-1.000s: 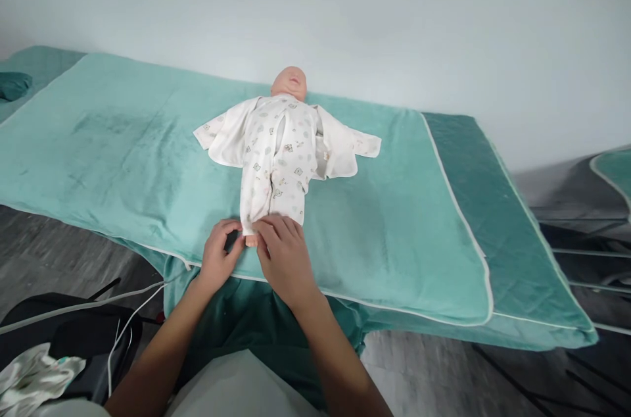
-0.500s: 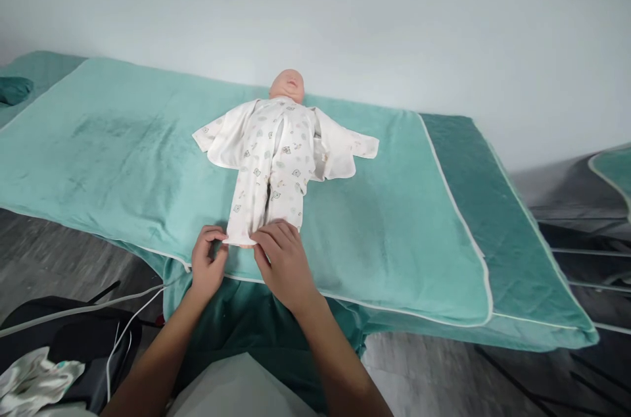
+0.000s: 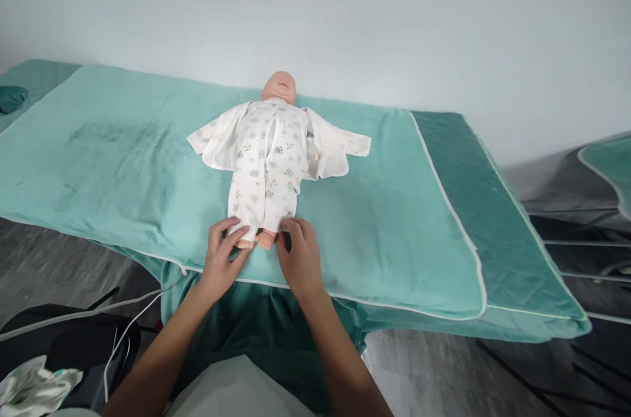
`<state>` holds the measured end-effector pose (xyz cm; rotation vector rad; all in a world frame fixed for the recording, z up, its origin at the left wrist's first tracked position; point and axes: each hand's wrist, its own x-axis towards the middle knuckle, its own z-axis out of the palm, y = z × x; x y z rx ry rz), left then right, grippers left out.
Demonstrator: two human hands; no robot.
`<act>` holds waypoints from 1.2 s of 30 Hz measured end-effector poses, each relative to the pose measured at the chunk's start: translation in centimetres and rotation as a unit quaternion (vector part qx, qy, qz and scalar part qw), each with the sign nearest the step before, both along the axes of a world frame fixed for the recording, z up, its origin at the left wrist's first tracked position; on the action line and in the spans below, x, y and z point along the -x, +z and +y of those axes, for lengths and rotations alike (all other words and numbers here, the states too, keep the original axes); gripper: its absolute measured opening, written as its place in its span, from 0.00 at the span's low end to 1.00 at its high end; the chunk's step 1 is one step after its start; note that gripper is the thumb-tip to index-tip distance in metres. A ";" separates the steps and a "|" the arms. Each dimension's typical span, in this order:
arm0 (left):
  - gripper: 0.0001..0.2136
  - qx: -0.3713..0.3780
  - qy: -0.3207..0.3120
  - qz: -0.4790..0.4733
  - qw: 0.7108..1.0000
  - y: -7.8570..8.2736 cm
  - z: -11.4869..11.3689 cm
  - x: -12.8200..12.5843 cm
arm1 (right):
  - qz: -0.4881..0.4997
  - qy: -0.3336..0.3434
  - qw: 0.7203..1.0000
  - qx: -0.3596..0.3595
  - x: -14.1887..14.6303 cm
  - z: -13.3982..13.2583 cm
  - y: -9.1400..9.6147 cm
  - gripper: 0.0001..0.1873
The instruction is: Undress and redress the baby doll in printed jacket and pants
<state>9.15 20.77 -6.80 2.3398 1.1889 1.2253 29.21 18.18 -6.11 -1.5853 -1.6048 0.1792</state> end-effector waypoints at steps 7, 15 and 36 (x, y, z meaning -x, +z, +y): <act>0.18 -0.019 -0.037 0.037 0.998 0.8 1.1 -0.7 | 0.096 0.064 0.992 -0.051 -0.2 -0.3 3.5 0.07; 0.16 -0.056 -0.013 0.064 0.996 0.7 2.1 -2.8 | 0.114 0.067 0.991 -0.018 -0.7 -0.5 2.1 0.05; 0.07 -0.077 0.019 -0.007 0.997 0.6 0.5 -2.3 | 0.007 0.079 0.997 -0.009 -1.5 -2.6 1.3 0.21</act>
